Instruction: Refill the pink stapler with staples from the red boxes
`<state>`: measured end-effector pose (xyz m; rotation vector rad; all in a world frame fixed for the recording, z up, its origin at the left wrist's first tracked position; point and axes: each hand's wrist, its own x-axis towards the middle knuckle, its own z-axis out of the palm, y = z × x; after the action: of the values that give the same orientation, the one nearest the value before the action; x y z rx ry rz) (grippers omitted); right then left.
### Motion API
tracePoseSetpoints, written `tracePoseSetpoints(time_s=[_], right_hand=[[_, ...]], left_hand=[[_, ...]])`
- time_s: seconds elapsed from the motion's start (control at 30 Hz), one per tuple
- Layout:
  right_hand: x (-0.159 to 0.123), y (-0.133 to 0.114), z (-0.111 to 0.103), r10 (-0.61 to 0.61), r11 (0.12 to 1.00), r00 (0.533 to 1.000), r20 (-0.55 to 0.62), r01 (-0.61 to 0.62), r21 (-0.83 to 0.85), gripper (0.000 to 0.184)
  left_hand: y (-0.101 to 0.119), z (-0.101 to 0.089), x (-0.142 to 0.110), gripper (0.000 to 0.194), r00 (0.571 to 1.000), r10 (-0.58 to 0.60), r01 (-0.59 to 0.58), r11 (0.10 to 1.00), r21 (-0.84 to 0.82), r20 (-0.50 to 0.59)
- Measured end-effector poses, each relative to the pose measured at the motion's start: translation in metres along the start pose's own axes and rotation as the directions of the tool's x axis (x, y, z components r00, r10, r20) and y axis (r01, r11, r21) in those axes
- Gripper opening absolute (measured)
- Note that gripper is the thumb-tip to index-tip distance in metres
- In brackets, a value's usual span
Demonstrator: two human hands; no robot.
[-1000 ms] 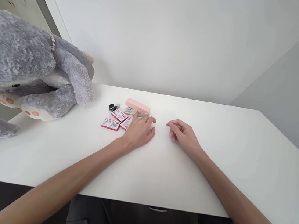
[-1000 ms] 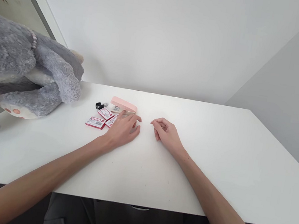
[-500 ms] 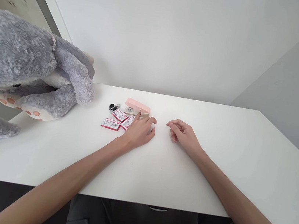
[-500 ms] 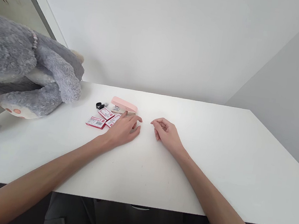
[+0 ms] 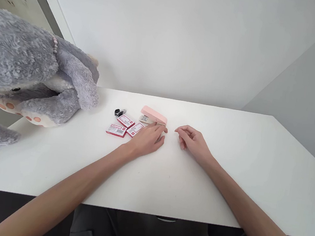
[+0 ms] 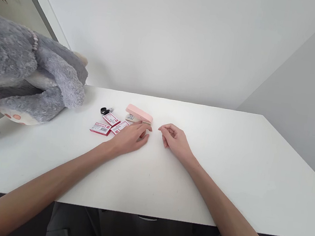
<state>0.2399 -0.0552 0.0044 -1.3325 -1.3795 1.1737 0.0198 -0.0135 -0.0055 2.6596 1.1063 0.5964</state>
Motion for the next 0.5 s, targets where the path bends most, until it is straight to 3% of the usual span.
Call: tracePoseSetpoints(time_s=[0.5], right_hand=[[-0.0007, -0.002, 0.0015, -0.019, 1.0, 1.0, -0.015, 0.019, 0.003, 0.031]], left_hand=[[0.0022, -0.0031, -0.0011, 0.025, 0.993, 0.101, -0.098, 0.994, -0.052, 0.064]])
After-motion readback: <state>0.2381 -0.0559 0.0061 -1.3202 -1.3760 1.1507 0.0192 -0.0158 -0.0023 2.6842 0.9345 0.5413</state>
